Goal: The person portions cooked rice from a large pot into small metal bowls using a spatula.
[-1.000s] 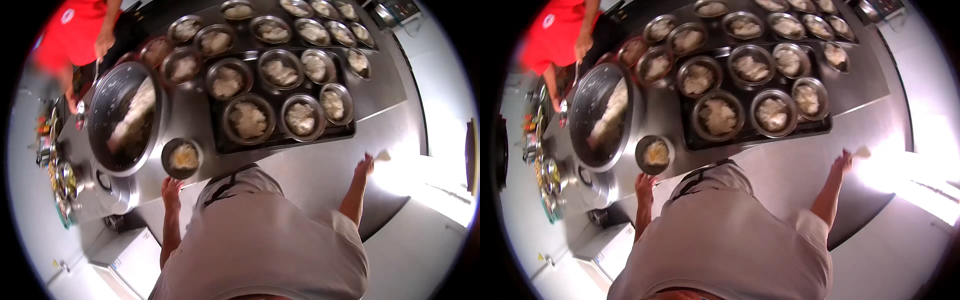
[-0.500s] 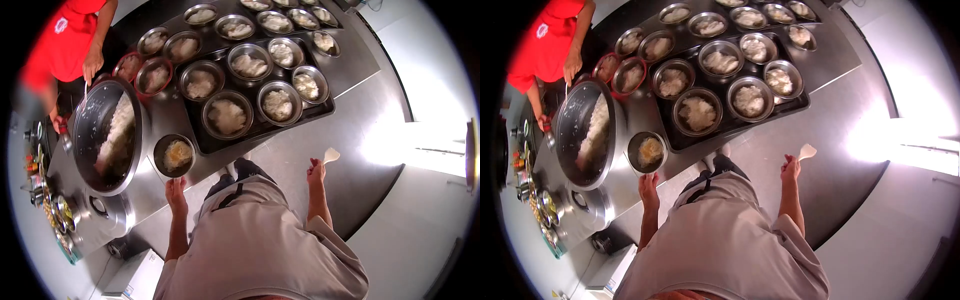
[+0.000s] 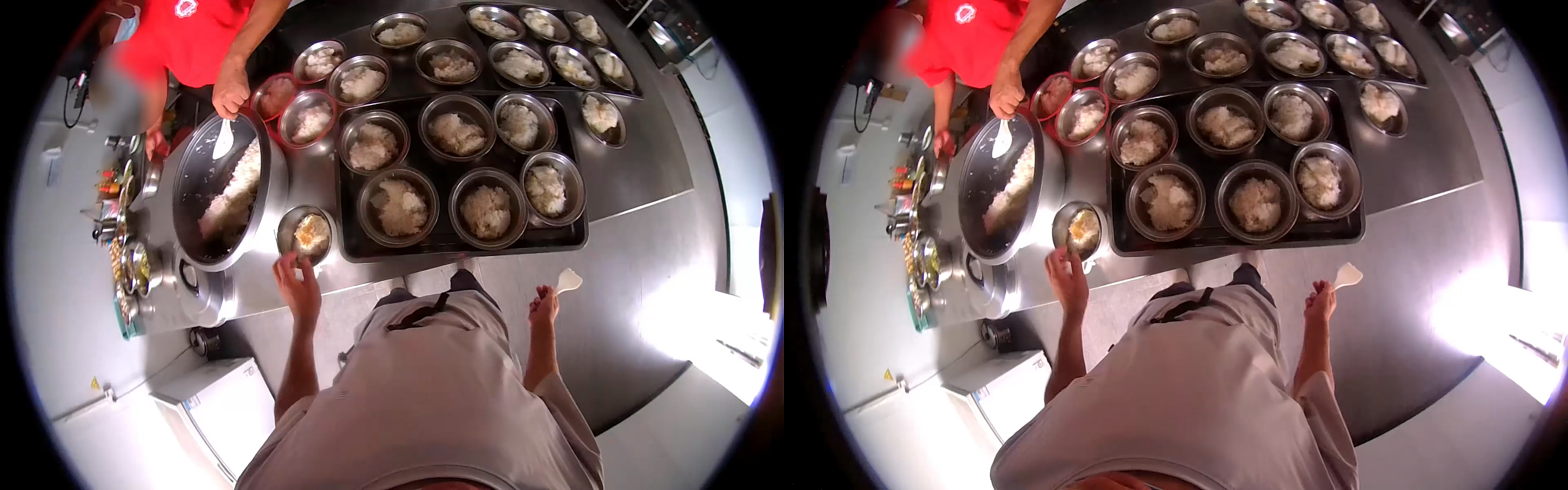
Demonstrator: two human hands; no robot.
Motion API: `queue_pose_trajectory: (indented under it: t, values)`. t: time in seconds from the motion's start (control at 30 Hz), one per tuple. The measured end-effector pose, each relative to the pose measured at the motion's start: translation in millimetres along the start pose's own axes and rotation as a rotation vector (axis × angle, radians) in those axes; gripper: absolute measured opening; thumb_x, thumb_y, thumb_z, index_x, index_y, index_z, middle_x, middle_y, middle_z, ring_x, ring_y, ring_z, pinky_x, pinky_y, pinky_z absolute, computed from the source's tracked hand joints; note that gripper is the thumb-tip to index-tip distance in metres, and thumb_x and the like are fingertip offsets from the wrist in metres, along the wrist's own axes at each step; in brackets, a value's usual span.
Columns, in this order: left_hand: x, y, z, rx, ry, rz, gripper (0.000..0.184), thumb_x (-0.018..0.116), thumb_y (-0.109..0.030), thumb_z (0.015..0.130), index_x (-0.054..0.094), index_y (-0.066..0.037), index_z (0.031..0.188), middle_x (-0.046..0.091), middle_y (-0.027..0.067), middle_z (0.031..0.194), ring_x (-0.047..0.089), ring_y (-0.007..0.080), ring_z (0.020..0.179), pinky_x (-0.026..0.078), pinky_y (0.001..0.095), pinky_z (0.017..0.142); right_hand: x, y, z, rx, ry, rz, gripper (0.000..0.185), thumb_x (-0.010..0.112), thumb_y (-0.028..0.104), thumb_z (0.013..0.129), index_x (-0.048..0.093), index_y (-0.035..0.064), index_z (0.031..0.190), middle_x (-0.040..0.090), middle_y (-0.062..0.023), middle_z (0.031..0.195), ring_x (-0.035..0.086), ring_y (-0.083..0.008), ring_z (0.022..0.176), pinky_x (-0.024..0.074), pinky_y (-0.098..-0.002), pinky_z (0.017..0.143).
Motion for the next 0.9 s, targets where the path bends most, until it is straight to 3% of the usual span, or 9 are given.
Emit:
queue_pose_trajectory:
  t: [0.13, 0.27, 0.33, 0.43, 0.57, 0.6, 0.7, 0.83, 0.9]
  values:
    - [54, -63, 92, 0.198, 0.147, 0.059, 0.017, 0.059, -0.008, 0.088, 0.062, -0.001, 0.103, 0.062, 0.0175, 0.094, 0.060, 0.0351, 0.089, 0.050, 0.0429, 0.081, -19, 29, 16, -0.003, -0.031, -0.083, 0.014, 0.060, 0.027, 0.093, 0.057, 0.0145, 0.097, 0.064, -0.0023, 0.084, 0.042, -0.0084, 0.050, 0.0314, -0.0230, 0.040]
    - [159, 2, 177, 0.233, 0.241, 0.061, 0.020, 0.059, -0.006, 0.083, 0.063, 0.000, 0.101, 0.063, 0.0215, 0.086, 0.063, 0.0401, 0.084, 0.052, 0.0442, 0.079, -38, 48, 15, 0.011, -0.067, -0.082, 0.014, 0.060, 0.028, 0.093, 0.057, 0.0146, 0.096, 0.064, -0.0018, 0.083, 0.042, -0.0081, 0.049, 0.0301, -0.0222, 0.039]
    - [201, 18, 200, 0.345, 0.320, 0.063, 0.019, 0.060, -0.008, 0.078, 0.064, 0.000, 0.095, 0.063, 0.0213, 0.090, 0.060, 0.0397, 0.094, 0.048, 0.0460, 0.081, -53, 47, 3, 0.001, -0.080, -0.060, 0.014, 0.060, 0.029, 0.093, 0.057, 0.0150, 0.095, 0.064, -0.0016, 0.082, 0.042, -0.0081, 0.049, 0.0299, -0.0224, 0.038]
    - [234, 15, 209, 0.505, 0.441, 0.028, 0.023, 0.062, -0.007, 0.071, 0.063, 0.000, 0.094, 0.061, 0.0215, 0.092, 0.059, 0.0410, 0.092, 0.047, 0.0469, 0.080, -94, 26, -18, -0.045, -0.103, -0.040, 0.013, 0.060, 0.029, 0.093, 0.057, 0.0159, 0.092, 0.064, -0.0007, 0.079, 0.042, -0.0085, 0.047, 0.0303, -0.0241, 0.037]
    - [254, 20, 217, 0.525, 0.461, 0.059, 0.015, 0.061, -0.003, 0.070, 0.061, 0.000, 0.084, 0.059, 0.0209, 0.090, 0.057, 0.0416, 0.087, 0.046, 0.0470, 0.076, -164, -48, -55, 0.036, -0.268, -0.016, 0.014, 0.057, 0.030, 0.093, 0.057, 0.0160, 0.090, 0.063, -0.0003, 0.076, 0.042, -0.0092, 0.047, 0.0298, -0.0245, 0.038]
    - [252, 17, 217, 0.367, 0.550, -0.050, 0.008, 0.059, -0.002, 0.071, 0.059, 0.000, 0.079, 0.057, 0.0211, 0.088, 0.057, 0.0425, 0.084, 0.045, 0.0489, 0.071, -179, -66, -62, 0.053, -0.312, -0.016, 0.014, 0.056, 0.029, 0.094, 0.057, 0.0160, 0.090, 0.063, -0.0002, 0.075, 0.042, -0.0094, 0.047, 0.0297, -0.0246, 0.038]
    - [245, 13, 216, 0.489, 0.426, 0.087, 0.006, 0.060, -0.005, 0.074, 0.059, 0.000, 0.076, 0.060, 0.0201, 0.083, 0.060, 0.0389, 0.079, 0.046, 0.0495, 0.067, -205, -112, -87, 0.124, -0.328, 0.000, 0.013, 0.054, 0.028, 0.093, 0.056, 0.0167, 0.087, 0.062, 0.0003, 0.074, 0.043, -0.0094, 0.047, 0.0298, -0.0243, 0.039]
    - [228, 12, 209, 0.363, 0.448, 0.195, 0.011, 0.063, -0.010, 0.077, 0.065, 0.000, 0.081, 0.065, 0.0187, 0.081, 0.065, 0.0327, 0.078, 0.050, 0.0460, 0.068, -220, -145, -85, 0.211, -0.336, -0.053, 0.011, 0.052, 0.025, 0.093, 0.056, 0.0171, 0.086, 0.062, 0.0007, 0.072, 0.043, -0.0090, 0.048, 0.0297, -0.0241, 0.040]
    - [196, -1, 207, 0.198, 0.353, -0.114, 0.018, 0.067, -0.016, 0.080, 0.069, -0.001, 0.090, 0.069, 0.0166, 0.083, 0.069, 0.0269, 0.080, 0.052, 0.0391, 0.072, -209, -140, -84, 0.197, -0.321, -0.044, 0.011, 0.052, 0.025, 0.093, 0.056, 0.0176, 0.085, 0.062, 0.0006, 0.071, 0.043, -0.0086, 0.048, 0.0291, -0.0236, 0.040]
Point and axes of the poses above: each hand's wrist, its own z-axis towards the middle knuckle, its own x-axis out of the palm, y = z × x, the point moved 9 cm from there along z, towards the middle knuckle
